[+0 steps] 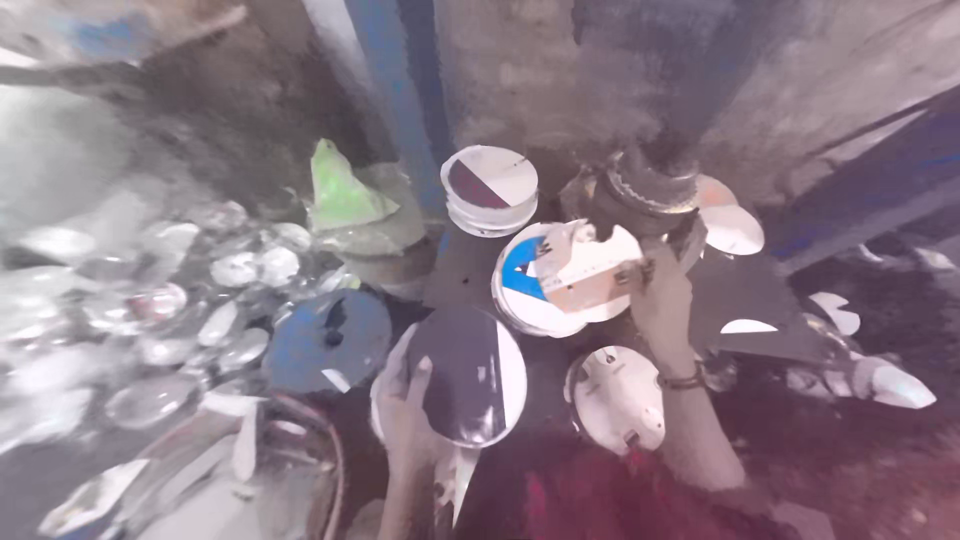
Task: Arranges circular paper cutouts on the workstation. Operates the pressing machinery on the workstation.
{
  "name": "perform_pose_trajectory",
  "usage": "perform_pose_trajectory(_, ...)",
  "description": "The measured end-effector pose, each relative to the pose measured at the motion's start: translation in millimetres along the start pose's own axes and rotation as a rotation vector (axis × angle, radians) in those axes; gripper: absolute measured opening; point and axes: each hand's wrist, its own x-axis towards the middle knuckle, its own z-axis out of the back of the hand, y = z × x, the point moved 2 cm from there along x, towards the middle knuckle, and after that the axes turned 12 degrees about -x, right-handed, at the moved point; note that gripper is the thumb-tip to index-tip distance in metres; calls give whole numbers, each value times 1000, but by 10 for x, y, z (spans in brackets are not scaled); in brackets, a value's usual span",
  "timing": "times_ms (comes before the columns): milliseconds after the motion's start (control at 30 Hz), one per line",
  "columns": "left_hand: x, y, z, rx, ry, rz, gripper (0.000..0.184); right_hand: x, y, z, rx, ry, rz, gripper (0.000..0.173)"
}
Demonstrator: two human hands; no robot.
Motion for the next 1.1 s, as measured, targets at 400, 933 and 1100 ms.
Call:
perform_pose_trajectory(400, -140, 117, -180, -129, 82, 146, 52, -493, 319, -36, 65, 177, 791, 54)
perform_pose_trajectory(933, -351, -8, 97, 244, 1, 289, 15, -855, 518, 131, 262, 171, 1078, 13)
perform_pose_trajectory(1100, -261, -94, 528, 156, -148, 159, 26, -142, 76, -94, -70, 258, 961, 45)
